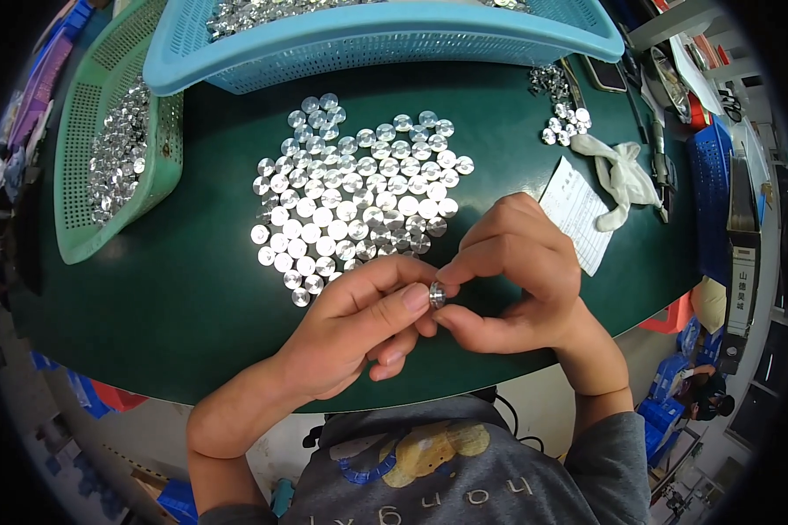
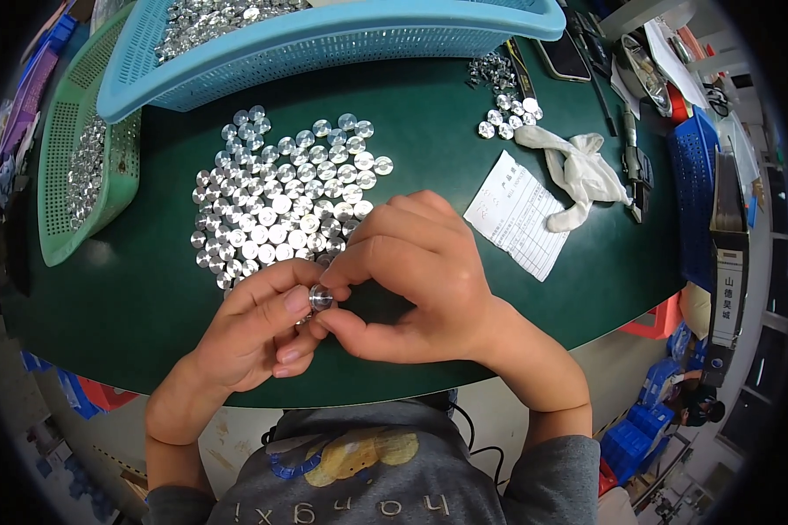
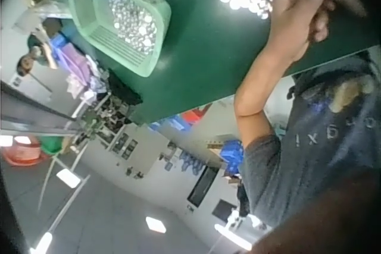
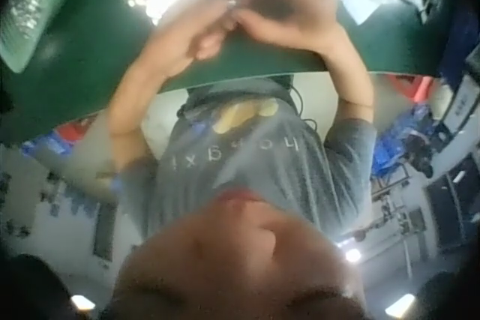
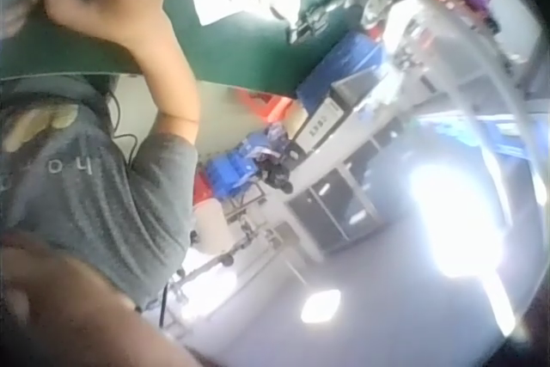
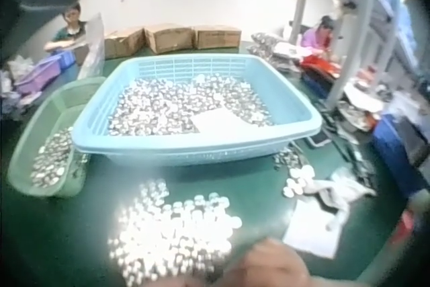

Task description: The person inspects and sorts small circular metal parts by hand at a workbench, moving them from a storage crate into a plastic basket.

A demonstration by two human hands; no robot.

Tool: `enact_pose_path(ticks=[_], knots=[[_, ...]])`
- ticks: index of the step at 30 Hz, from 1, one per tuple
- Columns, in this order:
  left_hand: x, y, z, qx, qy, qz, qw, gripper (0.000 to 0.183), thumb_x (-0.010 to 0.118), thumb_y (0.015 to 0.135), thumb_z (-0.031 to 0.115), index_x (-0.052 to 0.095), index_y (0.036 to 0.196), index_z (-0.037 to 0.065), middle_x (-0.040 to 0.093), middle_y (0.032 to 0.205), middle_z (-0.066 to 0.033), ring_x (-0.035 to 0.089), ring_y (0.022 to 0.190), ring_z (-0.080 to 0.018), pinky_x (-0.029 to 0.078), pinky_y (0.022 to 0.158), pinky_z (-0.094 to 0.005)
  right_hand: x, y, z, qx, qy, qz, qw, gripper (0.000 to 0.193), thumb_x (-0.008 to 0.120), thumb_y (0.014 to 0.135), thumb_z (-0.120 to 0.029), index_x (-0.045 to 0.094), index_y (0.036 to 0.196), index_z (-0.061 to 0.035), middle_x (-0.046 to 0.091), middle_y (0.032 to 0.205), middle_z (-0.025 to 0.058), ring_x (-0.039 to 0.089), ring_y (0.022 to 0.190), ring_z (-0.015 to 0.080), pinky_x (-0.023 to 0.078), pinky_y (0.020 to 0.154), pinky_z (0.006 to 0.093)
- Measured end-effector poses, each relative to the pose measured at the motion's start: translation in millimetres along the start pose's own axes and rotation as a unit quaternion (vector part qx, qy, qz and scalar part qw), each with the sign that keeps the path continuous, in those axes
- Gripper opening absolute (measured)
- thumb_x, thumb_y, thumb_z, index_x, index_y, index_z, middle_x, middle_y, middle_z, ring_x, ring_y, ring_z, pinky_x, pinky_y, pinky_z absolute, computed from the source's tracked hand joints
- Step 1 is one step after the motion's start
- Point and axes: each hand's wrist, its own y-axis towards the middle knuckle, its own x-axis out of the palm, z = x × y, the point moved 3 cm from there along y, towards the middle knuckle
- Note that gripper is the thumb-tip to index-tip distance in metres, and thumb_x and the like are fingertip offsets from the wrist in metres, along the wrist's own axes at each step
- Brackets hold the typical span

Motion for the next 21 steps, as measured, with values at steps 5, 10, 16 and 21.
enact_pose_path(ticks=[5,10,16,21], knots=[[-2.2,1.3,-1.7,0.001,0.010,0.000,1.000,0.024,0.046,0.091,0.021,0.048,0.104,0.000,0.048,0.073,-0.0042,0.038,0.050,-0.0047,0.033,0.041,-0.0179,0.6,0.3,-0.6,-0.004,-0.001,0.002,1.000,0.020,0.073,0.054,-0.015,0.059,0.068,-0.0123,0.053,0.064,-0.0020,0.051,0.057,0.0137,0.032,0.054,0.0264],[-4.5,1.9,-3.2,0.013,0.003,-0.019,1.000,0.020,0.051,0.090,0.023,0.049,0.095,0.004,0.050,0.078,-0.0034,0.039,0.052,-0.0027,0.033,0.041,-0.0173,-0.6,0.1,-2.3,-0.010,-0.006,-0.003,1.000,0.022,0.074,0.055,-0.018,0.060,0.072,-0.0115,0.053,0.065,-0.0010,0.052,0.058,0.0145,0.033,0.055,0.0268],[-3.8,-0.2,-1.2,0.011,-0.030,-0.008,0.999,0.020,0.047,0.092,0.023,0.049,0.094,0.003,0.050,0.078,-0.0030,0.040,0.051,-0.0028,0.033,0.041,-0.0174,-0.5,0.0,-0.9,-0.014,0.007,0.001,1.000,0.022,0.073,0.056,-0.018,0.061,0.073,-0.0105,0.054,0.065,0.0006,0.050,0.056,0.0157,0.032,0.054,0.0276],[-4.3,-0.2,-0.8,0.019,-0.022,-0.014,0.999,0.019,0.045,0.092,0.022,0.049,0.094,0.003,0.050,0.078,-0.0029,0.040,0.052,-0.0028,0.034,0.042,-0.0172,-1.3,0.9,-1.3,-0.020,0.013,-0.005,1.000,0.021,0.072,0.056,-0.017,0.061,0.073,-0.0092,0.053,0.064,0.0014,0.049,0.055,0.0163,0.031,0.053,0.0276]])
